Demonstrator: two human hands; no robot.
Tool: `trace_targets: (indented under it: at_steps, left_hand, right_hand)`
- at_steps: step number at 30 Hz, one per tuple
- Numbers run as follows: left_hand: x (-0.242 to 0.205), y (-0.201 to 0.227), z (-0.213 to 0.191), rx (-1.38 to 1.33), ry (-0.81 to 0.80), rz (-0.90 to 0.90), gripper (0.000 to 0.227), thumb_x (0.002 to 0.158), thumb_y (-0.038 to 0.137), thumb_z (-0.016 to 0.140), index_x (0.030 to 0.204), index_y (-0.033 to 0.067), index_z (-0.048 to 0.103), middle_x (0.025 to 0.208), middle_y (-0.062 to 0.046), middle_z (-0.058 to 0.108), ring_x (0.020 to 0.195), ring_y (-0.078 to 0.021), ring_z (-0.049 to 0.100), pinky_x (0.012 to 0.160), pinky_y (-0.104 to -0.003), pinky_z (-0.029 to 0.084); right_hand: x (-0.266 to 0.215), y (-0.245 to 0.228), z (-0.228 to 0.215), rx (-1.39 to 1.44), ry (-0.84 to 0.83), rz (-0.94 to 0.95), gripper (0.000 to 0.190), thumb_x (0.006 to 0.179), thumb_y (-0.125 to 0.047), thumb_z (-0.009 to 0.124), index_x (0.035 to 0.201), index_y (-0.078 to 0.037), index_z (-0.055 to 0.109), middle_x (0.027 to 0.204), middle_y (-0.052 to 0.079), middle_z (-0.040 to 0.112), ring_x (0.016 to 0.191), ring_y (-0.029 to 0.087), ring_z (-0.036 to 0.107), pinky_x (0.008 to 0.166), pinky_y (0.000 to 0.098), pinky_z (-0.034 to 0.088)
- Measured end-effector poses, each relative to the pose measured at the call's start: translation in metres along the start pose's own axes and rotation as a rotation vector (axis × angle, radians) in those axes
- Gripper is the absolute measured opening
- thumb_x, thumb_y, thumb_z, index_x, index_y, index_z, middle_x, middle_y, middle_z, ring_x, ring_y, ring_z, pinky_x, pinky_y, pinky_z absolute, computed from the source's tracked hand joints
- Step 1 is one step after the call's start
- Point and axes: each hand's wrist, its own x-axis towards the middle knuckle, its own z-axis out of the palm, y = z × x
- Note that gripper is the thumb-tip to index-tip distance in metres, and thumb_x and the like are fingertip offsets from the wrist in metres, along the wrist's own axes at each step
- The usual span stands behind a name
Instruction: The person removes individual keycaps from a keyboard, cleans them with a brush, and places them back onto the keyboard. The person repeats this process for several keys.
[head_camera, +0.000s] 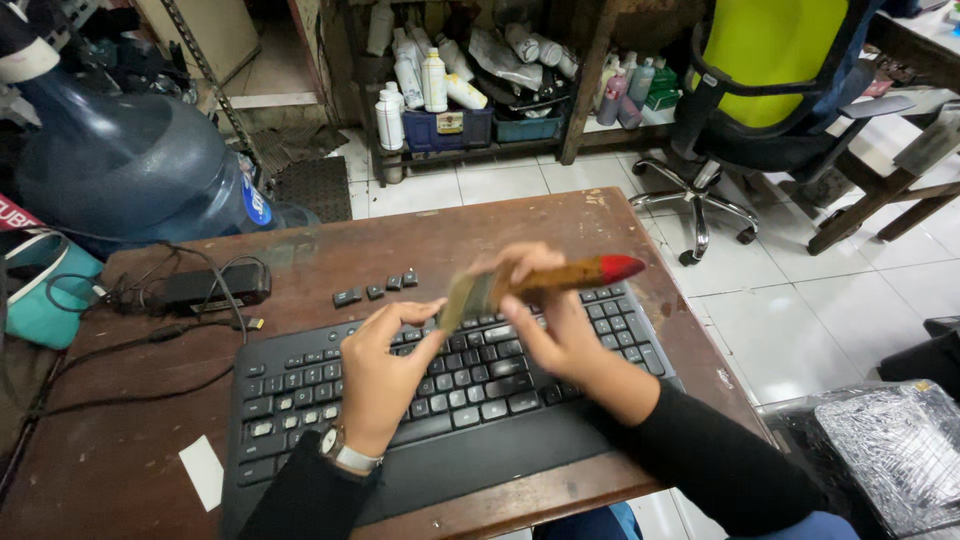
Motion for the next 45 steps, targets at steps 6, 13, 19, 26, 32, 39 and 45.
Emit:
trace_targets:
  at_steps: [6,13,19,26,32,39,45]
  left_hand:
    - [0.009,0.019,-0.005,-0.180,0.027,-0.116,0.019,0.077,-0.006,0.079,0.093,0.0015,0.073,0.096,-0.015,0.081,0.089,-0.0350,0.077,0.076,-0.041,0.059]
    - [0.001,-0.008,0.010,-0.508,0.025,-0.354,0.013,0.085,-0.003,0.075,0.096,0.0007,0.069,0.108,-0.016,0.080,0.099,-0.0198,0.076,0.090,-0.031,0.058]
    - [-0.005,-0.030,0.021,-0.465,-0.056,-0.368,0.014,0.083,-0.006,0.075,0.091,-0.0007,0.066,0.106,-0.018,0.079,0.102,-0.0211,0.074,0.092,-0.035,0.059]
    - [0.009,-0.009,0.003,-0.551,-0.031,-0.409,0.015,0.087,0.002,0.076,0.101,0.0029,0.072,0.111,-0.014,0.079,0.098,-0.0131,0.073,0.088,-0.024,0.059]
    - [0.007,-0.025,0.005,-0.489,-0.012,-0.378,0.019,0.090,0.004,0.072,0.109,0.0051,0.077,0.117,-0.011,0.074,0.102,-0.0132,0.069,0.090,-0.025,0.058]
    - [0.001,-0.021,0.001,-0.448,-0.037,-0.361,0.028,0.090,0.004,0.072,0.116,0.0101,0.079,0.106,-0.008,0.067,0.089,-0.0096,0.066,0.082,-0.022,0.060]
    - [-0.007,-0.027,0.008,-0.421,-0.041,-0.339,0.035,0.091,0.000,0.070,0.124,0.0098,0.075,0.102,-0.009,0.065,0.087,-0.0114,0.068,0.080,-0.023,0.061]
  right_hand:
    - [-0.004,-0.016,0.010,0.181,0.120,-0.061,0.019,0.098,-0.012,0.050,0.106,-0.009,0.034,0.120,0.025,0.048,0.124,0.053,0.056,0.101,0.0571,0.048]
    - [-0.011,0.025,-0.003,-0.074,0.160,0.034,0.018,0.101,-0.009,0.052,0.110,-0.008,0.036,0.127,0.018,0.046,0.128,0.040,0.054,0.103,0.0473,0.049]
    - [-0.015,0.009,0.011,0.001,0.020,-0.077,0.024,0.094,-0.006,0.060,0.106,-0.008,0.039,0.123,0.022,0.049,0.129,0.051,0.054,0.106,0.0603,0.045]
    - [-0.009,0.079,-0.096,-0.918,0.148,0.235,0.029,0.092,-0.018,0.066,0.111,0.000,0.054,0.105,0.025,0.055,0.098,0.050,0.060,0.090,0.0550,0.047]
    - [-0.083,0.213,-0.175,-1.319,-0.145,0.713,0.038,0.083,-0.035,0.069,0.112,-0.011,0.071,0.108,0.019,0.059,0.098,0.045,0.068,0.086,0.0516,0.056]
    - [-0.059,0.170,-0.149,-1.258,-0.100,0.303,0.033,0.080,-0.029,0.080,0.111,-0.019,0.076,0.115,0.008,0.061,0.105,0.034,0.067,0.096,0.0418,0.051]
    - [0.012,-0.002,0.006,-0.397,-0.274,0.128,0.031,0.085,-0.020,0.077,0.114,-0.013,0.070,0.112,0.013,0.068,0.110,0.040,0.065,0.099,0.0472,0.051]
